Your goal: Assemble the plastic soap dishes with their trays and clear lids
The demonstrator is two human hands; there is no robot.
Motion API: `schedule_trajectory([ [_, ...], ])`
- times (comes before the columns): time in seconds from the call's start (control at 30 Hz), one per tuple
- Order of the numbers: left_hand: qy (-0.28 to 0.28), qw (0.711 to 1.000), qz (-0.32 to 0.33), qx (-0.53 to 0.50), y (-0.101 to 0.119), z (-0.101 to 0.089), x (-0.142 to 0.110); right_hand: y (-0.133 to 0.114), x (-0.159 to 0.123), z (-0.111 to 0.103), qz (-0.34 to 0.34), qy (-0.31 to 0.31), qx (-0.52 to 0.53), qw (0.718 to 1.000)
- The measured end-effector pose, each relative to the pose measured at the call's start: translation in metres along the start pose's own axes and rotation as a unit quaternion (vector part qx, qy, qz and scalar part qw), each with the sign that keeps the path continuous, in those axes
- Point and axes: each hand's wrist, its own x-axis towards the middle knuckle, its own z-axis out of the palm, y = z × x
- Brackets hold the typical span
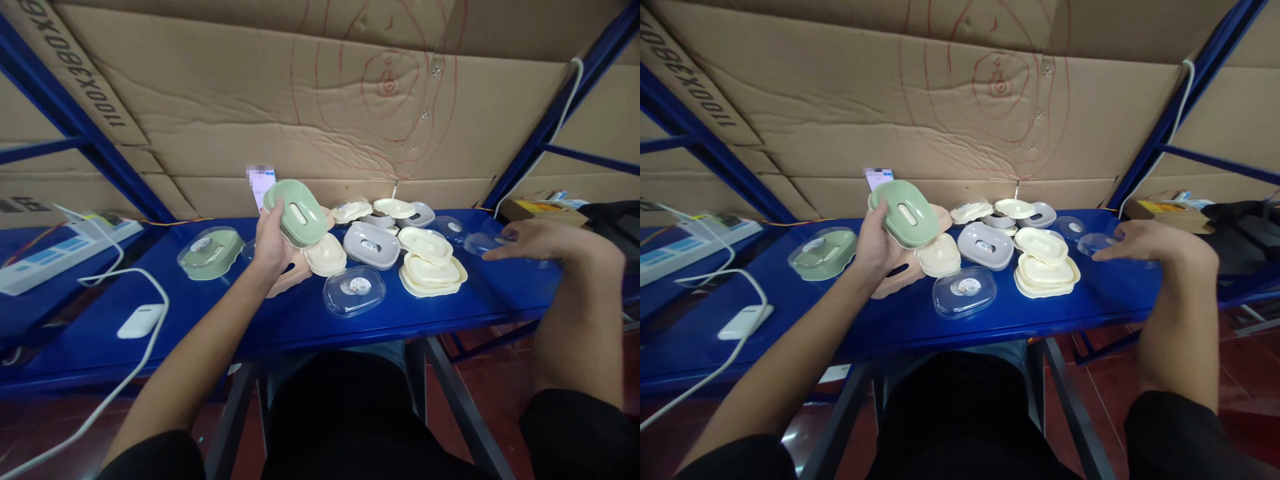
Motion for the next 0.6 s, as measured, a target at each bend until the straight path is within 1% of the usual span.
schedule_trajectory([
  [0.07, -0.001, 1.0, 0.02, -0.002, -0.002, 0.009, -0.01, -0.019, 0.002, 0.009, -0.027, 0.009, 0.022, 0.999],
  [0.13, -0.02, 0.999, 0.032, -0.007, -0.005, 0.02, -0.02, -0.038, 0.006, 0.024, -0.054, 0.015, 0.05, 0.997],
  [0.27, -0.045, 0.998, 0.038, -0.02, -0.014, 0.034, -0.039, -0.081, 0.012, 0.065, -0.089, 0.027, 0.134, 0.987],
  [0.3, -0.054, 0.998, 0.036, -0.019, -0.016, 0.036, -0.043, -0.094, 0.012, 0.077, -0.098, 0.041, 0.156, 0.982],
  [0.37, -0.079, 0.996, 0.027, -0.016, -0.018, 0.039, -0.049, -0.118, 0.01, 0.099, -0.125, 0.035, 0.185, 0.974],
  [0.43, -0.099, 0.995, 0.016, -0.008, -0.02, 0.04, -0.053, -0.138, 0.005, 0.117, -0.121, 0.014, 0.201, 0.972],
  [0.5, -0.108, 0.994, 0.013, 0.001, -0.022, 0.04, -0.056, -0.15, 0.0, 0.13, -0.105, -0.003, 0.198, 0.975],
  [0.6, -0.116, 0.993, 0.025, 0.022, -0.026, 0.039, -0.059, -0.155, -0.007, 0.138, -0.095, -0.003, 0.188, 0.978],
])
